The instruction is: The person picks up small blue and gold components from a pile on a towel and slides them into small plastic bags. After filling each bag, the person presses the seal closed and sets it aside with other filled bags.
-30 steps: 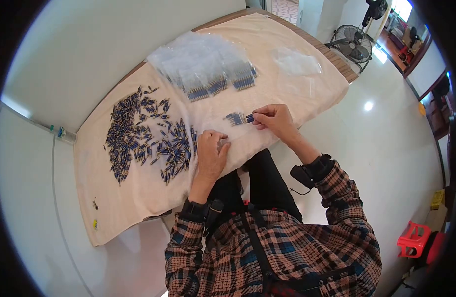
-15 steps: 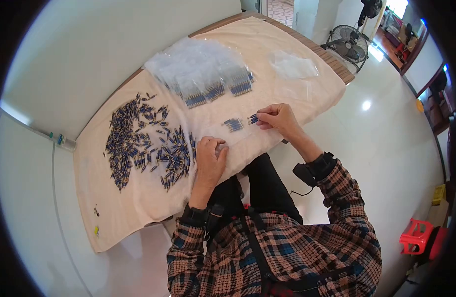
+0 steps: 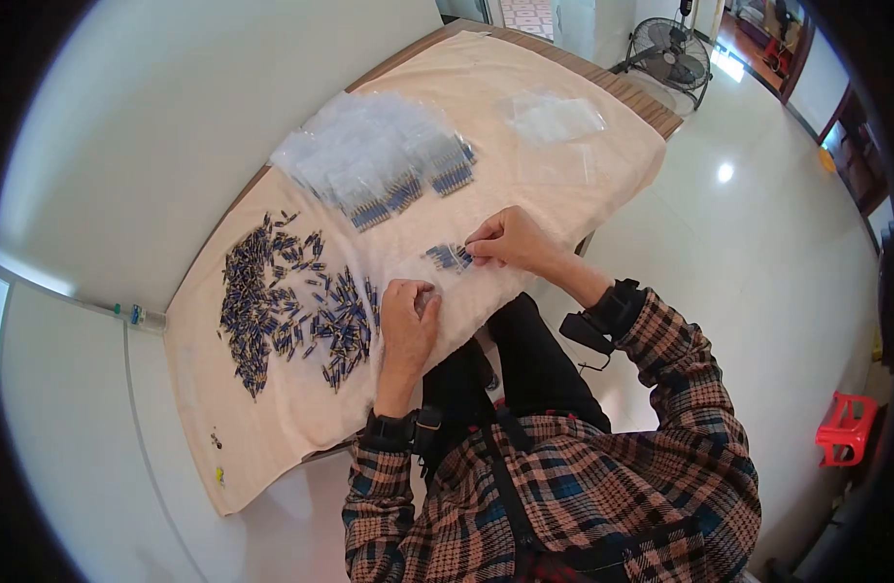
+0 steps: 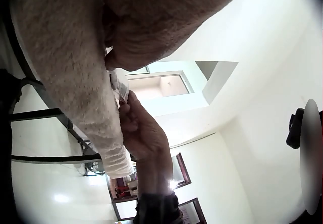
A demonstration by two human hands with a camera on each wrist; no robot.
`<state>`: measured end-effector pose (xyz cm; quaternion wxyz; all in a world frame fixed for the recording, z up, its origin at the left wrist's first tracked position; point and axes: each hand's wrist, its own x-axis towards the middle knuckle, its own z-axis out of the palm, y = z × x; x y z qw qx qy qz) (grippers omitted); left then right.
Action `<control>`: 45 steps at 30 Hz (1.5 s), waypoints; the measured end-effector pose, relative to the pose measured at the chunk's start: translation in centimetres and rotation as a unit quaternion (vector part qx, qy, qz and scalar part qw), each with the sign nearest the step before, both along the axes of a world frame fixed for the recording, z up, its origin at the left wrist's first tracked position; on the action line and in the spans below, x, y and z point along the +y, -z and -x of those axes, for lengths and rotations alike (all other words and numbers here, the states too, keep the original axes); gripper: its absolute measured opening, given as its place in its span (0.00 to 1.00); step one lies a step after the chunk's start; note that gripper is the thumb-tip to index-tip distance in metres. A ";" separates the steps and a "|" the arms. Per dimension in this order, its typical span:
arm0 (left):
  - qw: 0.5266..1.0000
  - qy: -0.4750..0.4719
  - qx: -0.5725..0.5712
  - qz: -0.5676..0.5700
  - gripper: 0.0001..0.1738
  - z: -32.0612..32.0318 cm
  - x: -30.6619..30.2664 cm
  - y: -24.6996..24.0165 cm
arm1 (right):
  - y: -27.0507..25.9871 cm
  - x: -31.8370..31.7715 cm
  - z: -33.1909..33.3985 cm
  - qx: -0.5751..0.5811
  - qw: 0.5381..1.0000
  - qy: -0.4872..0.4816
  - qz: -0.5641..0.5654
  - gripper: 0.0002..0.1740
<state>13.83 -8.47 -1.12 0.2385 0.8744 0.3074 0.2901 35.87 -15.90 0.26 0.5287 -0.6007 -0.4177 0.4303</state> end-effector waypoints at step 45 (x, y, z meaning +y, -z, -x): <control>0.985 0.001 -0.156 0.069 0.06 1.1 -0.1 0.4 | 0.4 -0.3 1.6 -0.264 0.963 -0.030 -0.042 0.11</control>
